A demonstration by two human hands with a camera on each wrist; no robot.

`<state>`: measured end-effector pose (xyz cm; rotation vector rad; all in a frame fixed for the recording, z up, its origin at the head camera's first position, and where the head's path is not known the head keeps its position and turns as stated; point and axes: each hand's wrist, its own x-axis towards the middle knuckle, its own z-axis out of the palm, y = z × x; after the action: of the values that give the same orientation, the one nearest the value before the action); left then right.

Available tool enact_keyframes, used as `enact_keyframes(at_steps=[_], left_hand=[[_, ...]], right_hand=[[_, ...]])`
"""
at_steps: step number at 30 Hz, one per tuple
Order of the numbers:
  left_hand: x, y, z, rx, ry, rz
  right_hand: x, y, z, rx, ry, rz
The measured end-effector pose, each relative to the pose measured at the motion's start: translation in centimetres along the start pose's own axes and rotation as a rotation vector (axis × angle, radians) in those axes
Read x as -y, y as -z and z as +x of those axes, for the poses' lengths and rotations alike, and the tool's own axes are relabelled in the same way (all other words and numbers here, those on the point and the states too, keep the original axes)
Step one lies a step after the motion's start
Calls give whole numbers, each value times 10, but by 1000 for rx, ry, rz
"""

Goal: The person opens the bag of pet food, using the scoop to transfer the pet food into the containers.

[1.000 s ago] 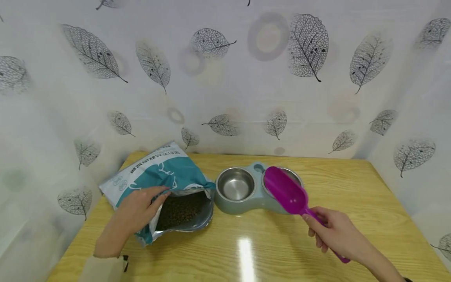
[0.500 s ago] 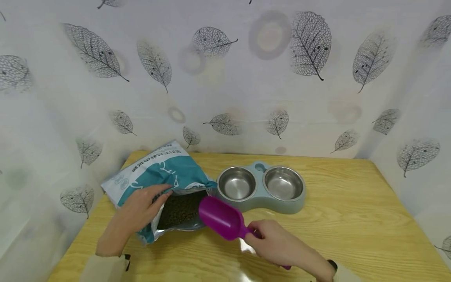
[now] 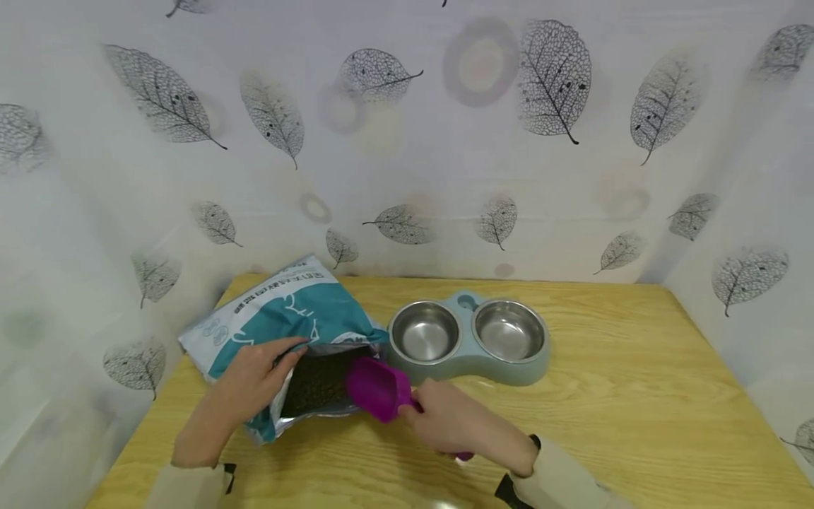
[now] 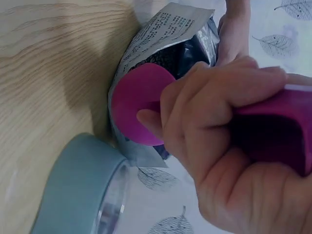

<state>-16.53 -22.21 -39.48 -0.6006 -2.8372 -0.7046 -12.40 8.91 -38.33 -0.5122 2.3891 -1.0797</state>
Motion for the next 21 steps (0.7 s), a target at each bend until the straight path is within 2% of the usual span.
enact_keyframes(at_steps=[9, 14, 21], left_hand=[[2, -2, 0, -19, -8, -11], [5, -3, 0, -25, -19, -5], [6, -2, 0, 2, 23, -17]], right_hand=[[-2, -3, 20, 61, -60, 202], [-8, -3, 17, 74, -79, 295], [-29, -1, 10, 121, -92, 427]])
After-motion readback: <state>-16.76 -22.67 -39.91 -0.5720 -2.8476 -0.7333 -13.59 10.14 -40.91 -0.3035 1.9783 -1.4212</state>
